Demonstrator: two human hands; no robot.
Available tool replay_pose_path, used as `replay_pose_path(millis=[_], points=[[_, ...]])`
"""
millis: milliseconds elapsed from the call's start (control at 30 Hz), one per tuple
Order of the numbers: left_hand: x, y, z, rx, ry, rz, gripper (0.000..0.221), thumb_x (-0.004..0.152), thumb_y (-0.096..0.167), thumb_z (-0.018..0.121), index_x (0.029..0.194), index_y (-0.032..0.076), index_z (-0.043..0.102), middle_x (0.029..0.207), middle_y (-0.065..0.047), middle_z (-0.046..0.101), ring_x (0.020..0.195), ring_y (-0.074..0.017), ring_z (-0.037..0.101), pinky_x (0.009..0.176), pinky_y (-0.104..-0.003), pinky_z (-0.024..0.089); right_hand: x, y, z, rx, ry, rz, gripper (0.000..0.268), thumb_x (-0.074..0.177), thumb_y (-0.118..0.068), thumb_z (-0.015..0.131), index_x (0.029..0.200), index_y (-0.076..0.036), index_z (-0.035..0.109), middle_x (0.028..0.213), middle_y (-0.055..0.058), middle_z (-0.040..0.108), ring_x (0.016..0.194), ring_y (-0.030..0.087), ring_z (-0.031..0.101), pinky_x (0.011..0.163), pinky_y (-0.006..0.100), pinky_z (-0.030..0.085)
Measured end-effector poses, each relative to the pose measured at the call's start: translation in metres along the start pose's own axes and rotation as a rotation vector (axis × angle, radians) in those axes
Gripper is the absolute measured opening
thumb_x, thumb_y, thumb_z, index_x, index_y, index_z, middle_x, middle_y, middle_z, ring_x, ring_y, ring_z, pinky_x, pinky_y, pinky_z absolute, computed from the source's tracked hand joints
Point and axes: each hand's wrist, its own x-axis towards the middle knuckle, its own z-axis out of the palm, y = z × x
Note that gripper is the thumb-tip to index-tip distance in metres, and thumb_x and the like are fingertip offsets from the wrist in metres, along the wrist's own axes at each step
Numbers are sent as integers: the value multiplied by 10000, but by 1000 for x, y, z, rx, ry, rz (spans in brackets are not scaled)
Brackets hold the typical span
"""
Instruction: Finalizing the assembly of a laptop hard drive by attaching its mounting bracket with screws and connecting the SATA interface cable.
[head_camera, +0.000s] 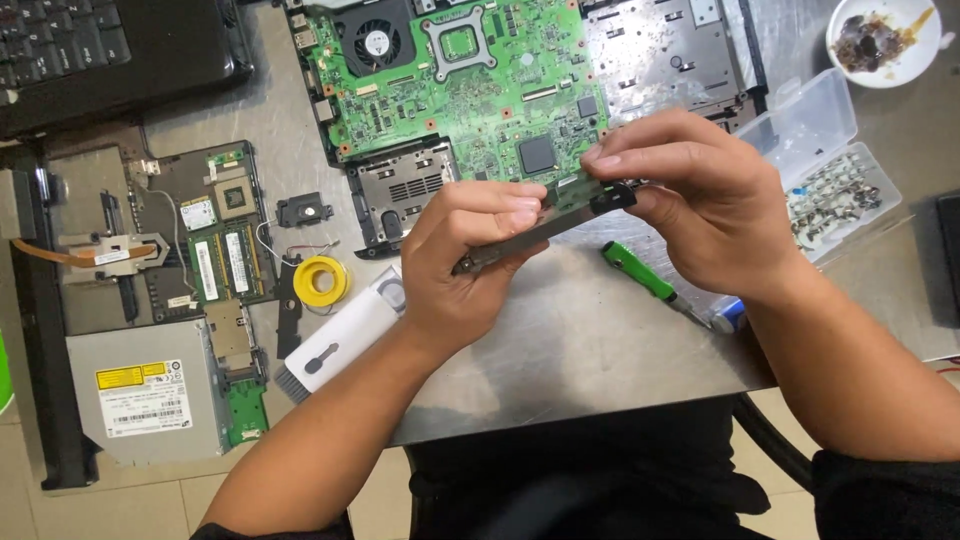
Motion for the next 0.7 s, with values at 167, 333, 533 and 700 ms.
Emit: replay_pose_path(millis=[167,333,533,700], points=[[-1,0,0,-4,-21,-4,147,994,57,704,1092,84,598,1087,-114,642,1087,-333,739,1009,-460,661,-2,-1,0,-33,-15,-9,188,1100,-80,558,1267,-30,631,1266,217,637,1204,339,705,1215,476,560],[-1,2,-1,22,-34,17,156,1004,86,703,1113,90,592,1089,-117,647,1060,-333,762,959,-431,669,-1,-3,1,-111,18,-102,264,1121,-166,477,1196,14,655,1162,242,630,1107,375,725,1036,467,621],[-1,4,-1,2,-48,-60,157,1005,81,697,1103,94,575,1083,-115,627,1062,-341,759,971,-421,675,-5,2,-3,-150,-17,-21,246,1120,-157,538,1277,-17,664,1233,248,656,1120,353,704,1001,414,577],[-2,7,-1,7,-48,-87,149,1009,100,692,1097,108,571,1075,-115,634,1060,-325,764,955,-401,661,-5,3,-8,-175,-41,-17,244,1114,-145,561,1277,0,670,1198,253,663,1057,351,697,949,413,563]])
